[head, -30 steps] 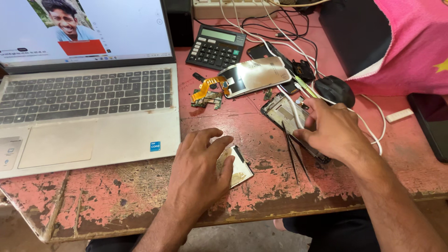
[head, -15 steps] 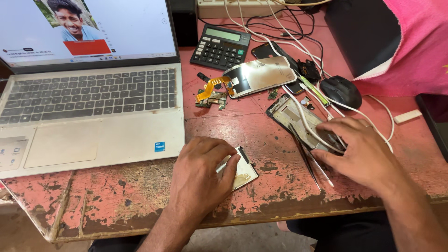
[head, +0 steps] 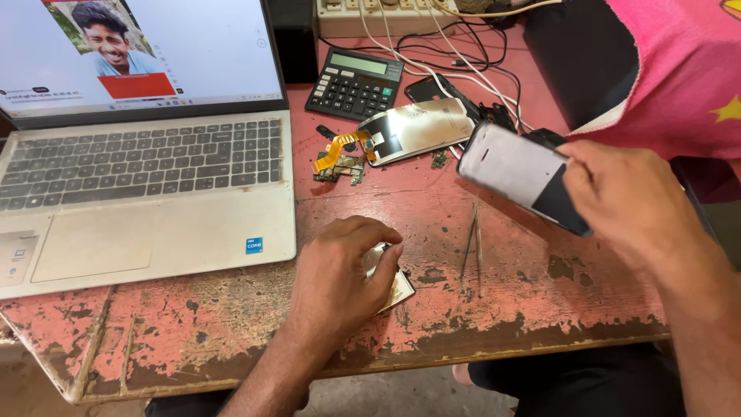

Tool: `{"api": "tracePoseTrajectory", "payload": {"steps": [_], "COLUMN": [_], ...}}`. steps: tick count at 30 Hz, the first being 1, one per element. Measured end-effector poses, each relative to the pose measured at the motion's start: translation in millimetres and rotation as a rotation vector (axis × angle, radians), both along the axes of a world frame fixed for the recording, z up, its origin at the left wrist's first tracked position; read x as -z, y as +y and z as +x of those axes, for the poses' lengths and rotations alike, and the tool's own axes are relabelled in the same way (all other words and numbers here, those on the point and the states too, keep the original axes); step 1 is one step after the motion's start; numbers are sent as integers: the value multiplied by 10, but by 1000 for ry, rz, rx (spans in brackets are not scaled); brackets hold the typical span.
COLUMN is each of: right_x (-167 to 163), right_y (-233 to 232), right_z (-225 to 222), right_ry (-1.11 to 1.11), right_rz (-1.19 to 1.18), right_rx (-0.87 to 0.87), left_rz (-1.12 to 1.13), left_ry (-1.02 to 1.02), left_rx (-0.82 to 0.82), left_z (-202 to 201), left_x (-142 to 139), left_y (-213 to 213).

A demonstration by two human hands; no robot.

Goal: The person removes the old battery from a disassembled smartphone, peels off its adhesive backing, and installs a new battery into the phone chassis. The person then handles the motherboard and wipes it with a cloth.

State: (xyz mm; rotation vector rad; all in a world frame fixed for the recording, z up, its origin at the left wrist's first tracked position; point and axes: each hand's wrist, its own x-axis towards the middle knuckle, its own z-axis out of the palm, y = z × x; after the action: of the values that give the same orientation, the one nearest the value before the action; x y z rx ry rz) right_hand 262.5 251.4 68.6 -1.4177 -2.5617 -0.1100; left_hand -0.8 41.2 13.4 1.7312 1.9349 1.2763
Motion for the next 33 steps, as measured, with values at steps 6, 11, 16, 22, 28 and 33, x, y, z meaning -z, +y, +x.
{"api": "tracePoseTrajectory", "payload": {"steps": [6,11,16,22,28,33], "right_x": [-71,315,593,428,441,555], "right_y": [-66,-249,-253,-261,-313,-431], "right_z": [-62,-357,-504,-661,-759,-812], "right_ry": [676,524,465,773,1157,1125], "right_rz": [-548,-814,-734,-833,-1082,-907], "right_rx": [74,65,-92,-200,-234,-219], "left_rz": [-42,2,104,-148,84,9], "left_ry": [2,-95,-120,-449,-1139,-733], "left_rx": [-11,-175,-280,-115,150,-113], "left_z": [8,-88,-176,-292,-364,-277], "left_x": [69,85,80,112,239,285], "left_y": [-21,13,-50,99,404,331]}}
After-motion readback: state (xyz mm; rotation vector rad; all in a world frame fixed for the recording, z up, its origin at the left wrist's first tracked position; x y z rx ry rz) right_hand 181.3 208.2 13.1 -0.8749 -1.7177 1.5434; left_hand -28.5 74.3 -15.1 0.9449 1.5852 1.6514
